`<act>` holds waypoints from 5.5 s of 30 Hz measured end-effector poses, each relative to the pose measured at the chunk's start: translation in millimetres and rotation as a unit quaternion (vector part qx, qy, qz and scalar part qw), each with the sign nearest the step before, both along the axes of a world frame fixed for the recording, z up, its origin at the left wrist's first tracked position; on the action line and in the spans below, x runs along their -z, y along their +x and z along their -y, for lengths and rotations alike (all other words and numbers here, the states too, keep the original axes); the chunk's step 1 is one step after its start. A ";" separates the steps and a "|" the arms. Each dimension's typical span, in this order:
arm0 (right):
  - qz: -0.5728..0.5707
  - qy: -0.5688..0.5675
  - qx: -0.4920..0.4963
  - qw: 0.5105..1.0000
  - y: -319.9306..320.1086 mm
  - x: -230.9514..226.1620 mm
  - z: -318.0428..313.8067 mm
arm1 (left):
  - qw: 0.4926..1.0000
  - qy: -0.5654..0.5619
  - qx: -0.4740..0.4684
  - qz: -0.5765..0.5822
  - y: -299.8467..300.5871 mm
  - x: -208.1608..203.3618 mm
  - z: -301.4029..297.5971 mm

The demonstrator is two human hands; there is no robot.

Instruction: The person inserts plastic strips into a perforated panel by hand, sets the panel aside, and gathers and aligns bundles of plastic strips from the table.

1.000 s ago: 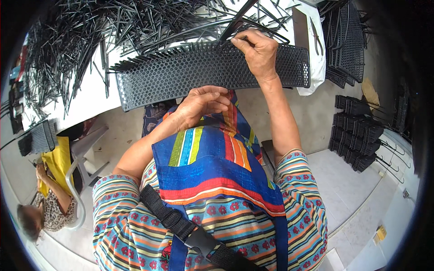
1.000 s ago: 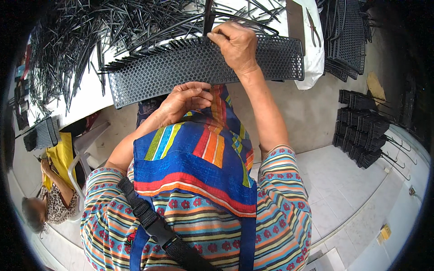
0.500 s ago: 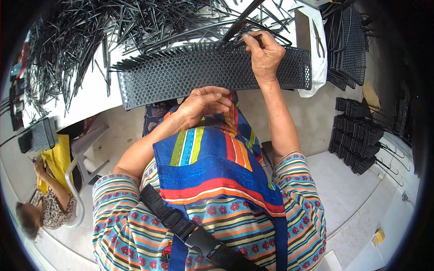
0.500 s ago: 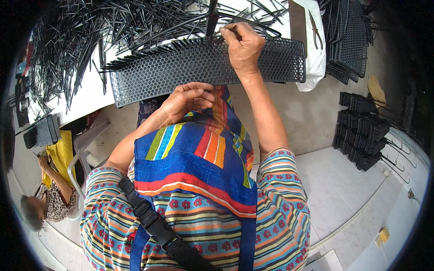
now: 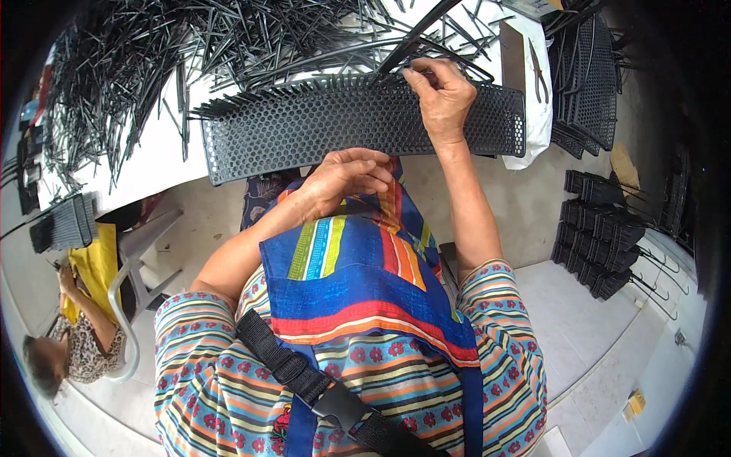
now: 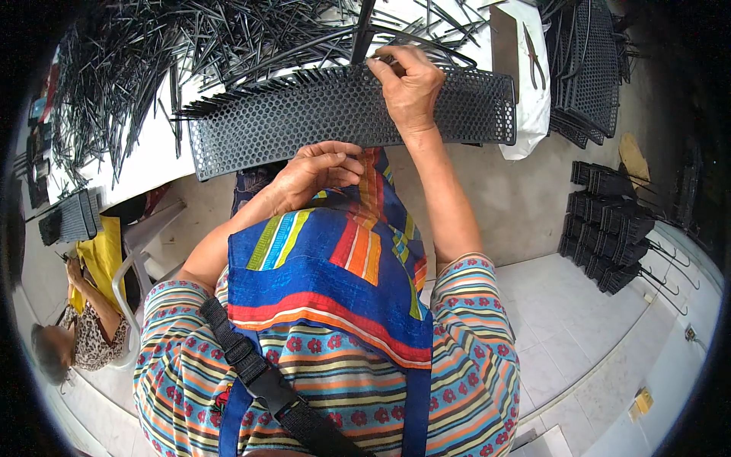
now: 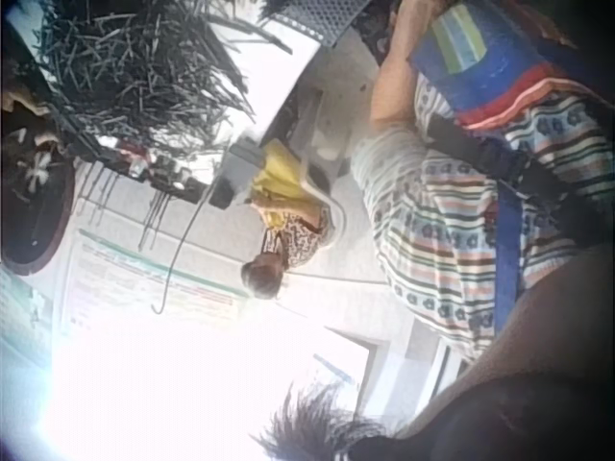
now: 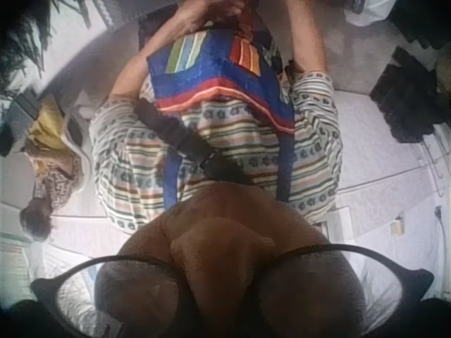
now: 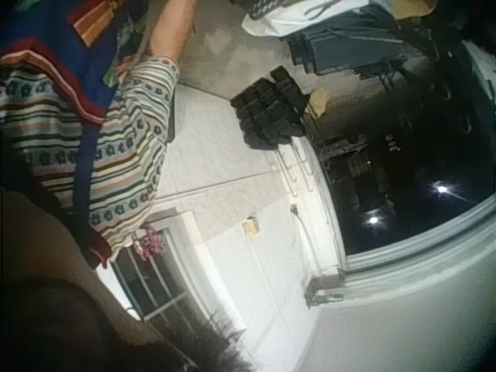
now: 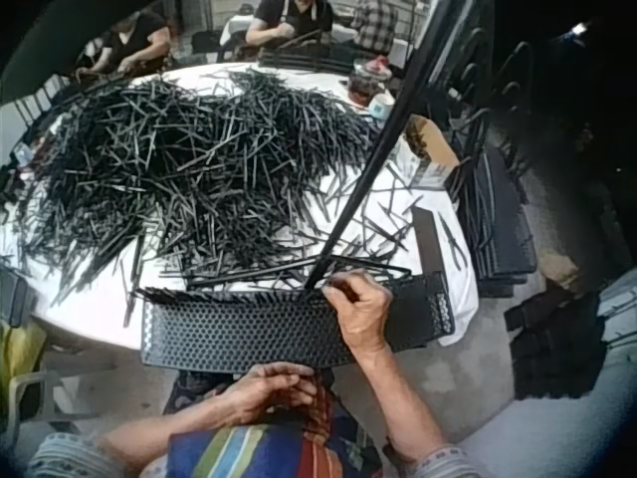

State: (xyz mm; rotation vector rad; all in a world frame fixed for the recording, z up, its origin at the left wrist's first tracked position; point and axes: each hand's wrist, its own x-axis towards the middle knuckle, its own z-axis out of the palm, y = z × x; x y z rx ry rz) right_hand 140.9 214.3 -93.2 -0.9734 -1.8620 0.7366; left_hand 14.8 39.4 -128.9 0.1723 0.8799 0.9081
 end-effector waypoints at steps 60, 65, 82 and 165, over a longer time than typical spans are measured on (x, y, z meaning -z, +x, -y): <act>0.284 0.082 0.096 0.950 37.1 10.8 70.2 | 0.368 0.060 0.010 -0.928 -352.3 7.1 -7.3; 0.278 0.090 0.090 0.952 35.2 7.0 63.6 | 0.402 -0.011 0.066 -0.913 -359.1 17.2 2.2; 0.282 0.101 0.092 0.949 31.9 -4.3 63.9 | 0.363 0.543 0.288 -0.701 -131.0 -62.2 -205.9; 0.269 0.159 -0.020 0.950 18.1 19.6 -41.8 | 0.561 0.069 -0.061 -0.823 -212.5 41.0 -40.4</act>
